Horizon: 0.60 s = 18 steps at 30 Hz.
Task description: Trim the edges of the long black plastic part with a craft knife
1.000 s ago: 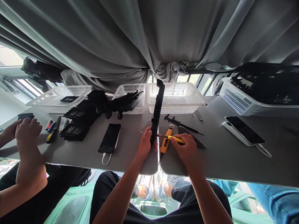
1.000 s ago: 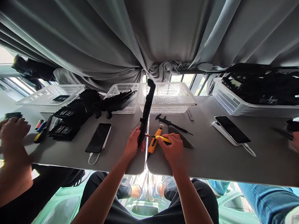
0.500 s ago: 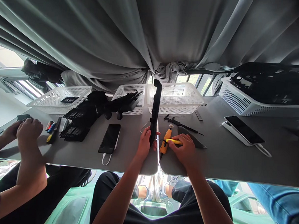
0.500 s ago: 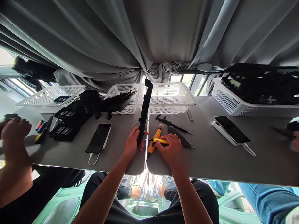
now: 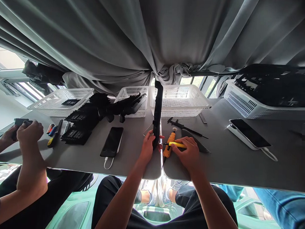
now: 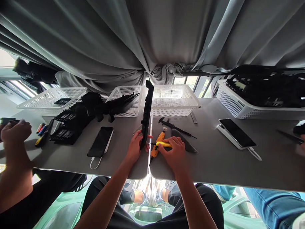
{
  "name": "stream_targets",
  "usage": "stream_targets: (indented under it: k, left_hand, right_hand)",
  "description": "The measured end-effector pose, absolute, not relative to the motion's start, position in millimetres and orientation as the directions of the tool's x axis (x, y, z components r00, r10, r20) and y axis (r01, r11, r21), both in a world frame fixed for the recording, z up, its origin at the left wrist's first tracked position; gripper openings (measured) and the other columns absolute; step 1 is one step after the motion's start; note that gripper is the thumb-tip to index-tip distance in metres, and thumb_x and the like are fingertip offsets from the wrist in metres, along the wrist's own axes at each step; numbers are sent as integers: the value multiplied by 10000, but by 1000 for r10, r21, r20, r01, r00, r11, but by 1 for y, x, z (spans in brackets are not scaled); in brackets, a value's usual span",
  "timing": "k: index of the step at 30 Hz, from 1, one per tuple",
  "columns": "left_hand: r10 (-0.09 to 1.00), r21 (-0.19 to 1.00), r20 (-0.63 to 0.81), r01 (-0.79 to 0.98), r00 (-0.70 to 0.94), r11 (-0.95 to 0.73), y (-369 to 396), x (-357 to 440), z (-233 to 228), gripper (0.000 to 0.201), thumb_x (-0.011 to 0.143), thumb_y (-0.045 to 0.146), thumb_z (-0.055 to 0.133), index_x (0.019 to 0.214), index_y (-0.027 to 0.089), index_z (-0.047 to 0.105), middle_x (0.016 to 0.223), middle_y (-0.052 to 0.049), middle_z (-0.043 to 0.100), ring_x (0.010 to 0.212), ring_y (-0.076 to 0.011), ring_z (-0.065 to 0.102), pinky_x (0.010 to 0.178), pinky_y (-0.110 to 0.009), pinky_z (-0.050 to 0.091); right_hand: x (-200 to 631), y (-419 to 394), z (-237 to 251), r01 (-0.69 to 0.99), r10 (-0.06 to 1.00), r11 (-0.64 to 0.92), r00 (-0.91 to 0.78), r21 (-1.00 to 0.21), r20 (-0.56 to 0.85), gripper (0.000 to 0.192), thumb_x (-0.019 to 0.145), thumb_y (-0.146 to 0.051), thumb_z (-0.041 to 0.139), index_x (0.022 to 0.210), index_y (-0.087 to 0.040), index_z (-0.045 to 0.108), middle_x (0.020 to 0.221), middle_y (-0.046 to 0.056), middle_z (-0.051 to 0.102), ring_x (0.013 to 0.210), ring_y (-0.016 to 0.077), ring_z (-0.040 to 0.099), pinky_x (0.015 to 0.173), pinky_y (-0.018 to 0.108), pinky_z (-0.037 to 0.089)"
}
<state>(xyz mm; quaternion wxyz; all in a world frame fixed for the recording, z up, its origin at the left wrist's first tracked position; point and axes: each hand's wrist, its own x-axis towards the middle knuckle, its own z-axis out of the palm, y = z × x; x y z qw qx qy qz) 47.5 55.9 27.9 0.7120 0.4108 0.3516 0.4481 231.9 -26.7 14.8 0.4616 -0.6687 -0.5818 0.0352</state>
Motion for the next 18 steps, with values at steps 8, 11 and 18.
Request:
stream_targets:
  k: [8,11,18]
  left_hand:
    - [901,905,-122,-326,417,274,56,49,27,379,857,504,735,1022,174,651,1016,-149,819,556,-168,685,488,-294,515]
    - [897,914,-104,-313,430,257,56,48,26,370,874,523,733,992,181,658,1021,-134,812,542,-146,659,476,-282,498]
    - [920,894,-109,-367,377,257,58,49,24,398,853,547,780,799,204,586,728,10,637,525,-106,577,456,-233,441]
  right_hand:
    - [232,-26,18,706,782,42,417,-707,463,392,970,-629,688,906,-254,779,950,86,786,978,308,671,951,475,486]
    - [233,-27,20,680,777,34,443,-733,447,452,966,-679,684,924,-243,799,964,94,800,969,305,701,930,462,505]
    - [234,-31,22,630,815,-47,473,-775,335,527,890,-777,719,892,-262,832,911,54,839,816,278,755,789,392,511]
